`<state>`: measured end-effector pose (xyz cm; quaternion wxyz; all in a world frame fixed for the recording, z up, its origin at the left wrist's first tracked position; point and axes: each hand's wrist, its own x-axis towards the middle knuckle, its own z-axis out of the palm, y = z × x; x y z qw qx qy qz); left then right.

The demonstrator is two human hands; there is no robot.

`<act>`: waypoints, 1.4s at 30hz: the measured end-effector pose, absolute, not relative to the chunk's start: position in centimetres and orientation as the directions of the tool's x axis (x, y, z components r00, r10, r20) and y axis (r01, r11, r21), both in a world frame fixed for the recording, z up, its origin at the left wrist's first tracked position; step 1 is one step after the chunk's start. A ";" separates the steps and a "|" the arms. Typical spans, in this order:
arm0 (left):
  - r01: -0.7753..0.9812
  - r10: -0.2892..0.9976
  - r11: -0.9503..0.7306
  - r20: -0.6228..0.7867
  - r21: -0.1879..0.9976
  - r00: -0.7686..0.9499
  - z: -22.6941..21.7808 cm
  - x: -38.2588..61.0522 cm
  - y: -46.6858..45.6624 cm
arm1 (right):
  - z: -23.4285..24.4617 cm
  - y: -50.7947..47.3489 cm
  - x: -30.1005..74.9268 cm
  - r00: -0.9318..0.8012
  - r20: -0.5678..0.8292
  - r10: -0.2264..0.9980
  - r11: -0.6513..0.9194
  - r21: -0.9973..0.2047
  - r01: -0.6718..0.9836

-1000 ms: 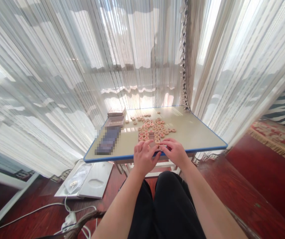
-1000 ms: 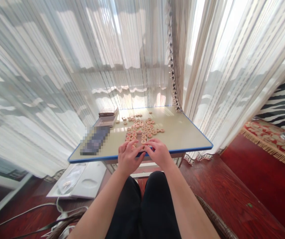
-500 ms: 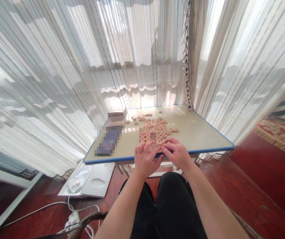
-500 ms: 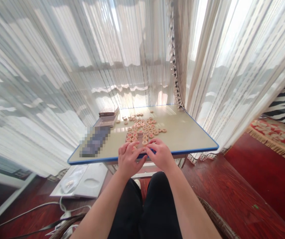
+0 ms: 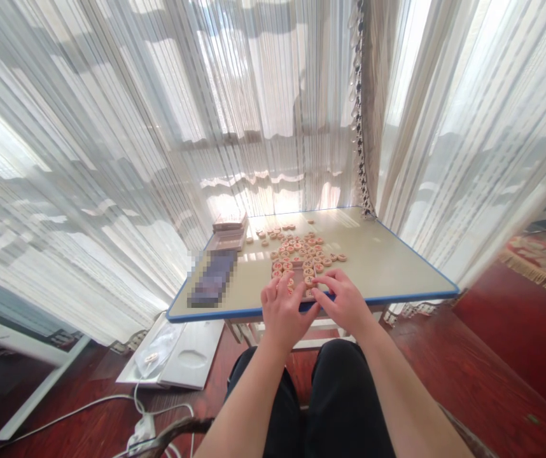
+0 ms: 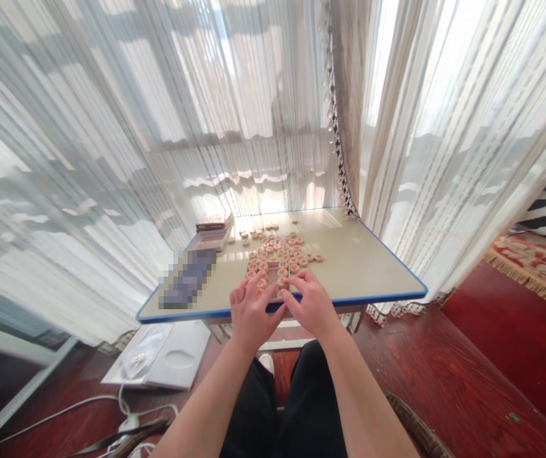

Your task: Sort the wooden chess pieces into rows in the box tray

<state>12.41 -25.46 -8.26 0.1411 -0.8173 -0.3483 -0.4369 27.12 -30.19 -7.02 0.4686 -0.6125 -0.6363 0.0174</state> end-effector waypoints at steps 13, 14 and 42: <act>0.689 0.424 -0.723 0.822 0.054 0.380 -8.1 12.4 -25.4 | -6.9 -30.3 27.3 0.202 0.552 0.809 0.262 -0.646 0.717; 0.688 0.422 -0.724 0.822 0.051 0.384 -8.2 12.4 -25.3 | -6.9 -30.3 27.3 0.198 0.555 0.808 0.263 -0.640 0.722; 0.486 0.934 -0.347 0.343 0.802 0.101 -5.1 8.8 -16.1 | -4.4 -28.3 30.4 0.380 -0.073 0.922 0.030 -0.966 -0.258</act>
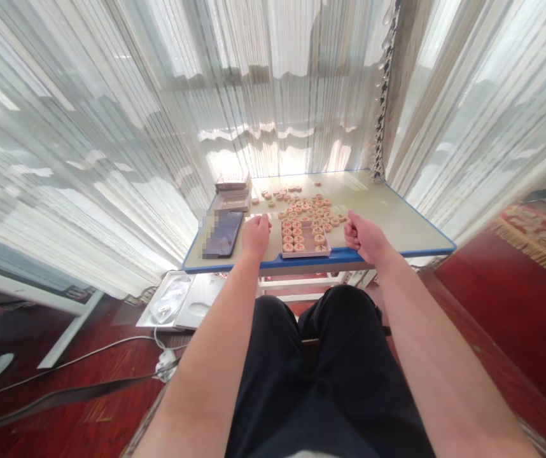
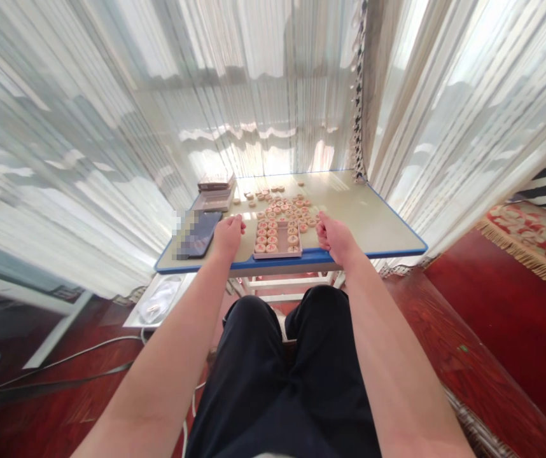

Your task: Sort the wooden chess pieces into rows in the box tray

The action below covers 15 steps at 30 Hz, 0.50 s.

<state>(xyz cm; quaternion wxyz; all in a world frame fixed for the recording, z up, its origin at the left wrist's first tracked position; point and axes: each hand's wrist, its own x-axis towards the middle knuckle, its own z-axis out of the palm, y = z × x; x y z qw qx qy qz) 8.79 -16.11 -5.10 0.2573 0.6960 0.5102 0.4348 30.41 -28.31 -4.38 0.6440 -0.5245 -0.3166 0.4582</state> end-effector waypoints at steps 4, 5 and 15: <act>0.479 0.931 -0.357 0.347 0.802 0.113 -5.3 8.8 -15.7 | -4.4 -28.6 30.6 0.335 -0.075 0.939 0.025 -0.959 -0.284; 0.479 0.931 -0.357 0.349 0.802 0.110 -5.3 8.7 -15.7 | -4.4 -28.6 30.4 0.357 -0.068 0.932 0.036 -0.960 -0.277; 0.453 0.926 -0.368 0.364 0.812 0.101 -5.2 8.3 -15.6 | -4.2 -28.0 30.0 0.413 -0.130 0.901 0.010 -0.948 -0.319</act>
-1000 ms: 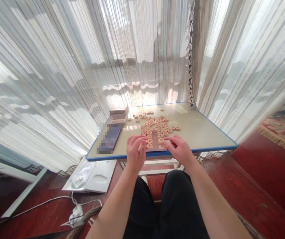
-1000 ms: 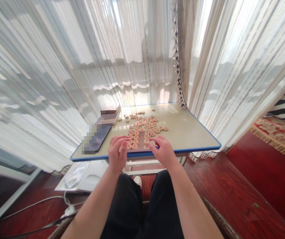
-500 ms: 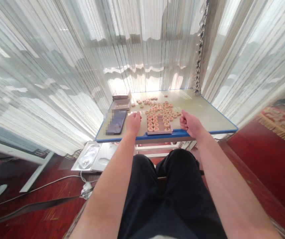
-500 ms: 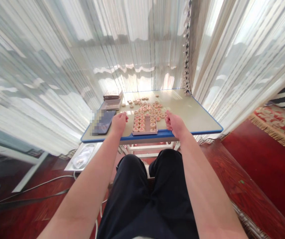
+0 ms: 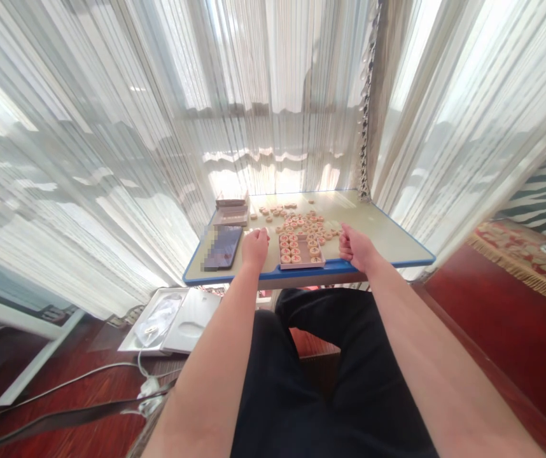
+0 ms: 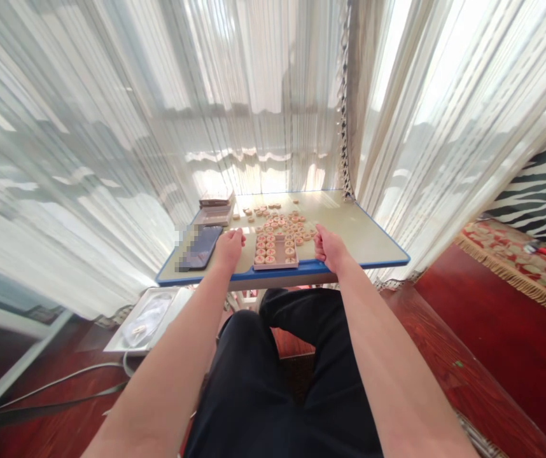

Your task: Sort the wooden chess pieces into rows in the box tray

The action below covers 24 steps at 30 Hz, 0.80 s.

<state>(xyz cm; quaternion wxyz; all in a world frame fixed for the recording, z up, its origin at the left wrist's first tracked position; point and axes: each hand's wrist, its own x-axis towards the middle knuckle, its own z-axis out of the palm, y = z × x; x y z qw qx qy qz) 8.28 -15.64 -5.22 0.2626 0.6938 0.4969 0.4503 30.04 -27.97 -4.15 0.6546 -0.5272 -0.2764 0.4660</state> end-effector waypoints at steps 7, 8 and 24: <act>0.401 0.931 -0.345 0.253 0.849 0.265 -5.3 7.7 -15.4 | -4.7 -27.7 29.5 0.517 -0.072 0.853 0.092 -0.954 -0.286; 0.394 0.929 -0.342 0.243 0.853 0.280 -5.3 7.6 -15.3 | -4.7 -27.5 29.4 0.519 -0.077 0.851 0.084 -0.956 -0.281; 0.280 0.941 -0.212 0.118 0.936 0.317 -4.8 6.8 -15.7 | -4.0 -27.4 32.5 0.227 -0.191 0.955 -0.047 -0.852 -0.521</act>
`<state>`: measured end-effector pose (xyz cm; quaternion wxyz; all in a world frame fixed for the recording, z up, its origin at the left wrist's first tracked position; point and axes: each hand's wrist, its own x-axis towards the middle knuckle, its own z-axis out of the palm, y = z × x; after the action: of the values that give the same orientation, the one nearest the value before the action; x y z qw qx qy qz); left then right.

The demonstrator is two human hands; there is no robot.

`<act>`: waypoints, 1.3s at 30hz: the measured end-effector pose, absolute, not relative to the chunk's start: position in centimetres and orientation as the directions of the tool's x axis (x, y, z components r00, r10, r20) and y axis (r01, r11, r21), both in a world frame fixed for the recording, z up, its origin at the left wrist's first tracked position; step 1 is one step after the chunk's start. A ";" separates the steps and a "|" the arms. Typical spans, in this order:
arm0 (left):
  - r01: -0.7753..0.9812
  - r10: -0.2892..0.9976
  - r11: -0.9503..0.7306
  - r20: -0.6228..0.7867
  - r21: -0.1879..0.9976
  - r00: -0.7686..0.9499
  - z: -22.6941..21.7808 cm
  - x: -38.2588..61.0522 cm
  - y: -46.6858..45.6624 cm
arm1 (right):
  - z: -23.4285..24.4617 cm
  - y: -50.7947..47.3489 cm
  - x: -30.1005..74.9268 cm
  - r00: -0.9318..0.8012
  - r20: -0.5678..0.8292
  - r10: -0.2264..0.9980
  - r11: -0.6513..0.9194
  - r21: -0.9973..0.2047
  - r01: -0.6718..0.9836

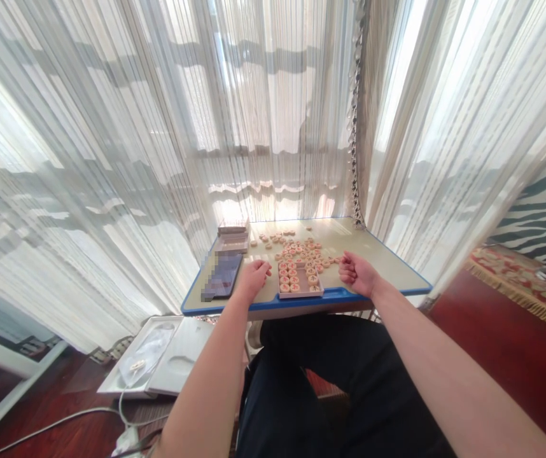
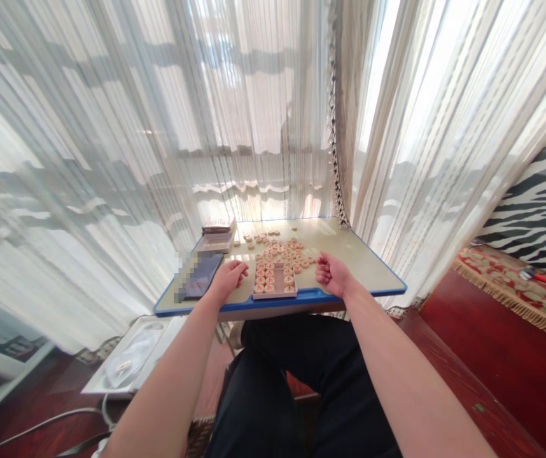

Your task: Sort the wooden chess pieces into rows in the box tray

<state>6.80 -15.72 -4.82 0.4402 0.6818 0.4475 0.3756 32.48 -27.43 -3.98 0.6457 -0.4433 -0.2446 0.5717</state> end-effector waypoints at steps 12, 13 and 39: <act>0.306 0.937 -0.259 0.163 0.916 0.308 -4.3 6.9 -16.6 | -4.4 -27.0 32.5 0.231 -0.104 0.967 0.062 -0.787 -0.613; 0.336 0.936 -0.271 0.165 0.902 0.311 -4.2 7.0 -16.5 | -4.3 -27.0 32.6 0.219 -0.108 0.970 0.052 -0.786 -0.615; 0.559 0.792 -0.608 0.483 0.564 0.374 1.5 16.2 -6.5 | -2.0 -14.0 37.1 0.228 0.617 0.753 0.215 -0.558 0.801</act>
<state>16.22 -6.47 1.48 0.1550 0.8143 0.4146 0.3754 37.13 -14.03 -2.01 0.4713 -0.6259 -0.6209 -0.0254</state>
